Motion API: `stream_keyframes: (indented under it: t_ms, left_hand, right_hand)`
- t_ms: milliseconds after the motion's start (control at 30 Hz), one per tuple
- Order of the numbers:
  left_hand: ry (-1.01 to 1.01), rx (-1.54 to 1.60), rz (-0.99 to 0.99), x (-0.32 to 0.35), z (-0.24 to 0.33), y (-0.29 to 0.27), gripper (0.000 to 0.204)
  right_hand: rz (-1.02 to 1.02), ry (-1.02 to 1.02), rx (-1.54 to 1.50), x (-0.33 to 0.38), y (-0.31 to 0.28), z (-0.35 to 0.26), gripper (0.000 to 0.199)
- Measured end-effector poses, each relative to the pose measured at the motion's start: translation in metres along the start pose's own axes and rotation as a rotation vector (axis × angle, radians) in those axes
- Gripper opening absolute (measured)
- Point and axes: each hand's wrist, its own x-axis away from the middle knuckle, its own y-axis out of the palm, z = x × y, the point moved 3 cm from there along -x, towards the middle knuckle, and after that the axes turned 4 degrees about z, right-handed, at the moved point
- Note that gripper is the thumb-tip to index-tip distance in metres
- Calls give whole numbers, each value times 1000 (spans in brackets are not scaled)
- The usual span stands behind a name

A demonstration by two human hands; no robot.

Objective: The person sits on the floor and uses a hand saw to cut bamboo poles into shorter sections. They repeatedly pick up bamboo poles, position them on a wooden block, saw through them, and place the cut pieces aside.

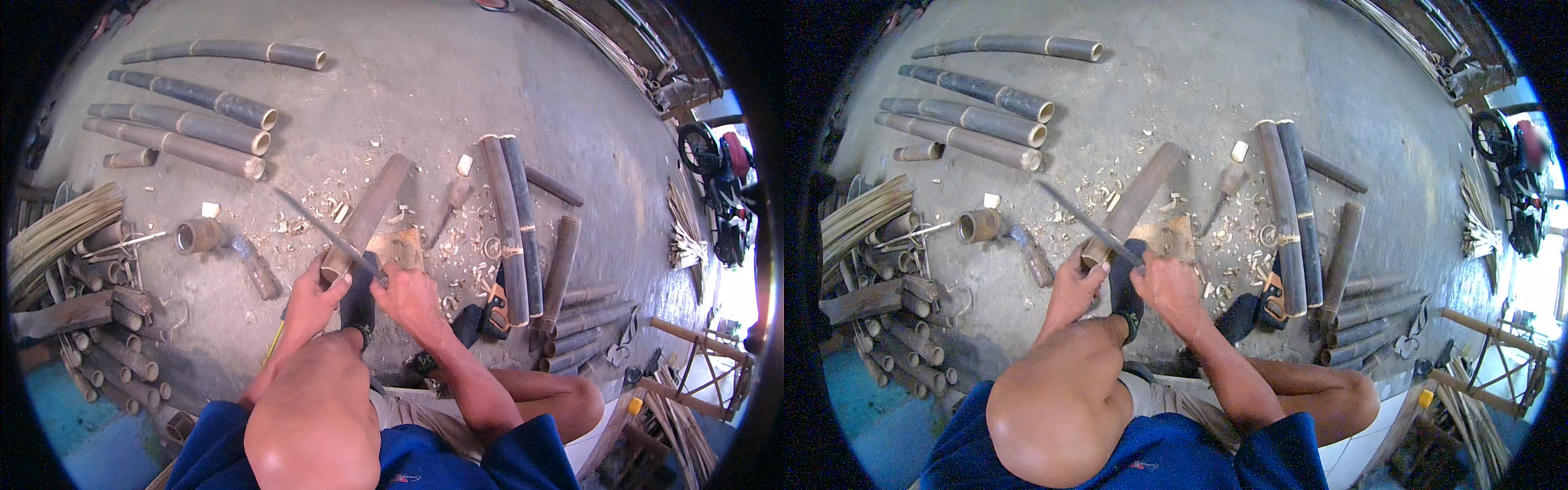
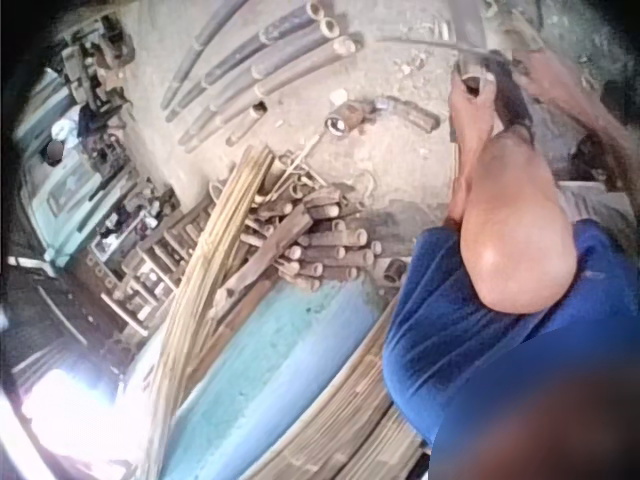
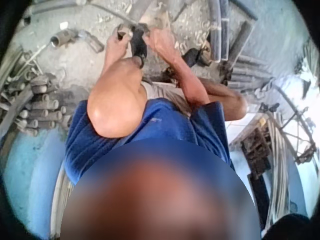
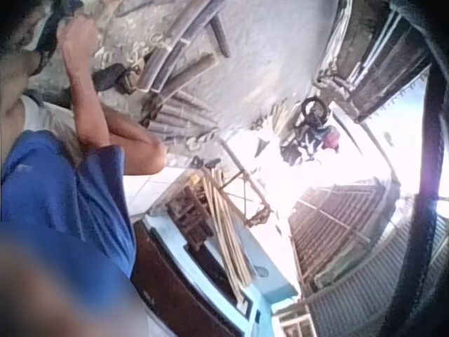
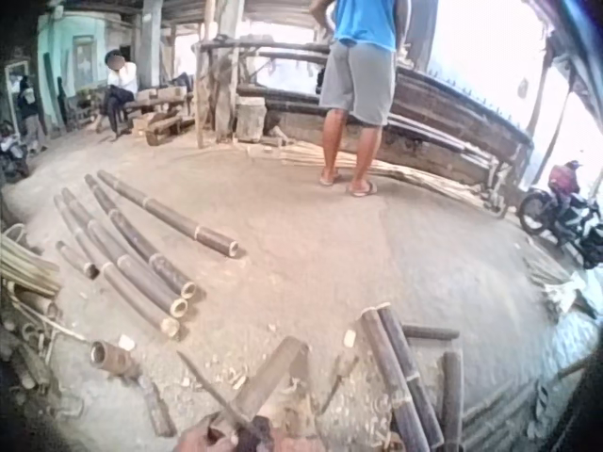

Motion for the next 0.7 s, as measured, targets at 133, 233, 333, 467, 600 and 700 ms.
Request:
stream_keyframes:
  t_ms: [133, 233, 333, 467, 600, 700]
  left_hand:
    - [69, -141, 15, 12, 17, -12, 57]
    - [79, -120, -11, 20, 24, -20, 58]
    - [67, -102, -58, 19, 27, -19, 60]
    - [49, -23, -61, 17, 27, -15, 60]
    - [9, 2, -36, 19, 27, -15, 59]
    - [-28, 92, -34, 23, 28, -16, 59]
  right_hand:
    - [-39, -48, -16, 18, -3, -12, 30]
    - [-56, -27, -30, 21, -3, -14, 30]
    - [-1, 21, -54, 11, -6, -6, 32]
    - [15, 97, -41, 8, -4, 5, 34]
    - [-35, 96, -71, 17, 9, 1, 33]
    - [-22, 85, -113, 18, 14, -2, 32]
